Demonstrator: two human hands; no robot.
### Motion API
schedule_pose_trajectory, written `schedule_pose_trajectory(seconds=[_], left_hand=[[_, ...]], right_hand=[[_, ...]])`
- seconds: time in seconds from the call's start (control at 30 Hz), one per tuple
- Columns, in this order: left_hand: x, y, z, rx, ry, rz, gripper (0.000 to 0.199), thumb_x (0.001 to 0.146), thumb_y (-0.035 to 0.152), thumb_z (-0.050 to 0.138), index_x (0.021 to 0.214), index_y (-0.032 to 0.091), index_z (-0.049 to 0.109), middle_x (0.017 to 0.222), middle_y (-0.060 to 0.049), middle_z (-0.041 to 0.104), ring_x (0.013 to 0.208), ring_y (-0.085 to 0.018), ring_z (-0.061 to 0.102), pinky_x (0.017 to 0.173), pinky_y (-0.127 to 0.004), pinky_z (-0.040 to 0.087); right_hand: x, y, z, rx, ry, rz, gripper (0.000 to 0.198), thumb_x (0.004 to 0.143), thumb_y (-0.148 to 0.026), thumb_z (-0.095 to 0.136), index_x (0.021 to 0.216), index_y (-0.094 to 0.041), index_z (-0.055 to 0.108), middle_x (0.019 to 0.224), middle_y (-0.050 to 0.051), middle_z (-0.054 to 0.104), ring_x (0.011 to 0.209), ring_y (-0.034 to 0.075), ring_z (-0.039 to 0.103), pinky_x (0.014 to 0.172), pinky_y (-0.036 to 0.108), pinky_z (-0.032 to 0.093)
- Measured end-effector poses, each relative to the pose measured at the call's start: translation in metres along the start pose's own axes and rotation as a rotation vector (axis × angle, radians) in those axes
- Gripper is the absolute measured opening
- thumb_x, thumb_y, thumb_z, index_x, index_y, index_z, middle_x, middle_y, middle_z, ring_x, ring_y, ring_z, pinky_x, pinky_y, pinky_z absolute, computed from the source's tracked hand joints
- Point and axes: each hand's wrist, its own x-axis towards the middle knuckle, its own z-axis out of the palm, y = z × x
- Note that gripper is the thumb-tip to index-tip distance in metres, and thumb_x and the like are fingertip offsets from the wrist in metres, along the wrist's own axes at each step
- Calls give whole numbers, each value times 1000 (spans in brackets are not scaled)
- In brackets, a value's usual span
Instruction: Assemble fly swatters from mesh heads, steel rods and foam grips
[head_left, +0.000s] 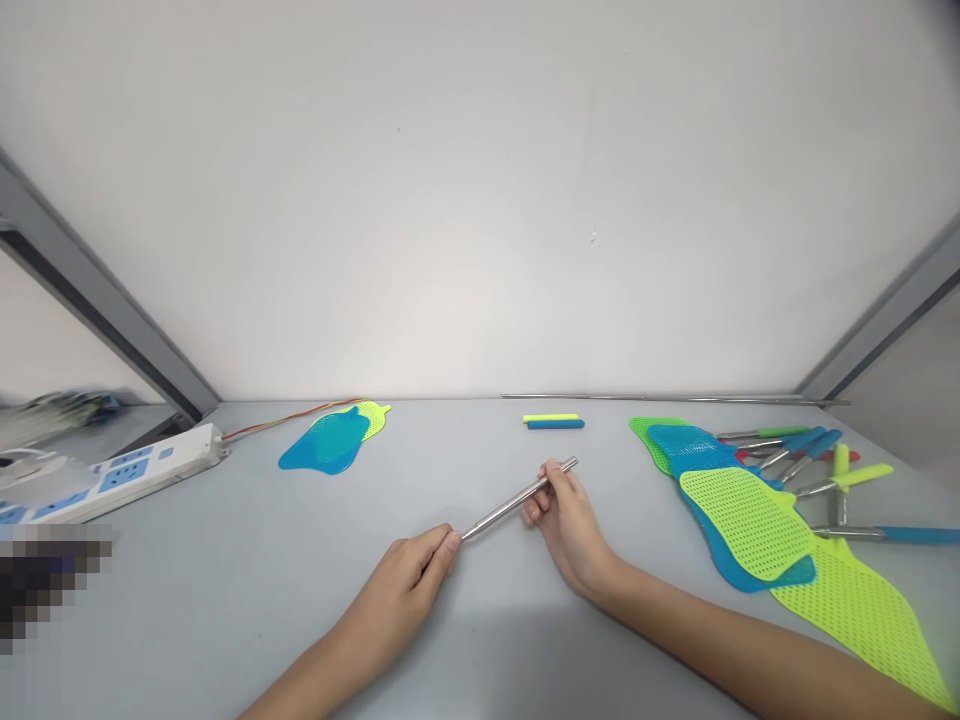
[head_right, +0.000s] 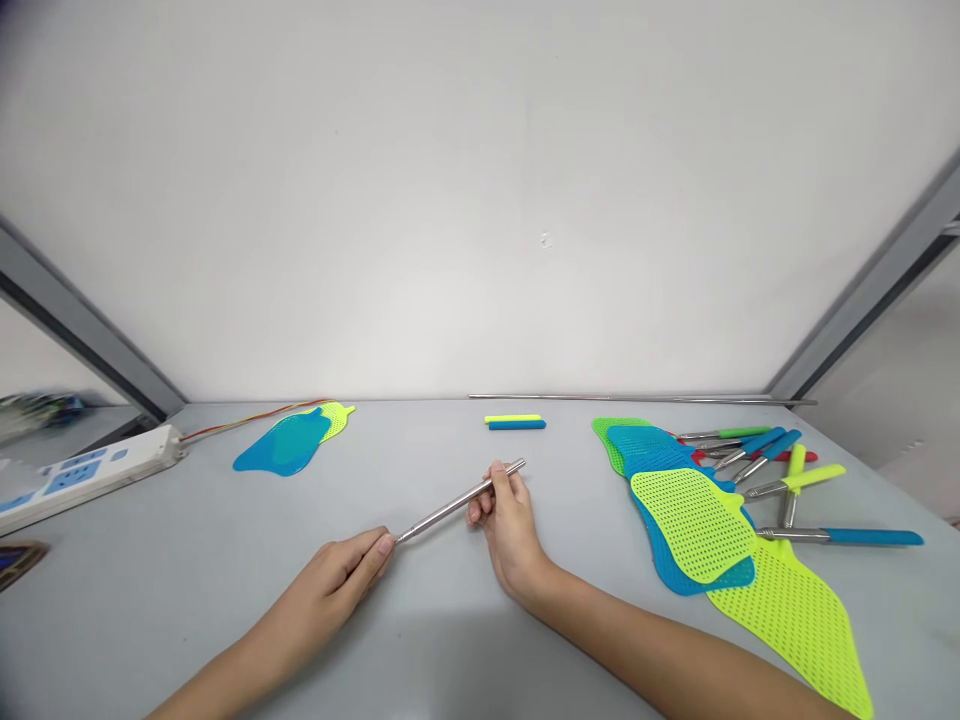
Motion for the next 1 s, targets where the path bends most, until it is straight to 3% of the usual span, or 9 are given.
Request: schedule_pose_trajectory(seconds=[1.0], left_hand=[[1,-2,2,136,-55,114,34,87,37,21,57,20,25,52,6,28,48,-11,29,48,-22,24]], right_hand=[[1,1,-1,6,-21,26,28,75,-47,45,68,-20,44,50,-6,29,46,9,36,48,24,31]])
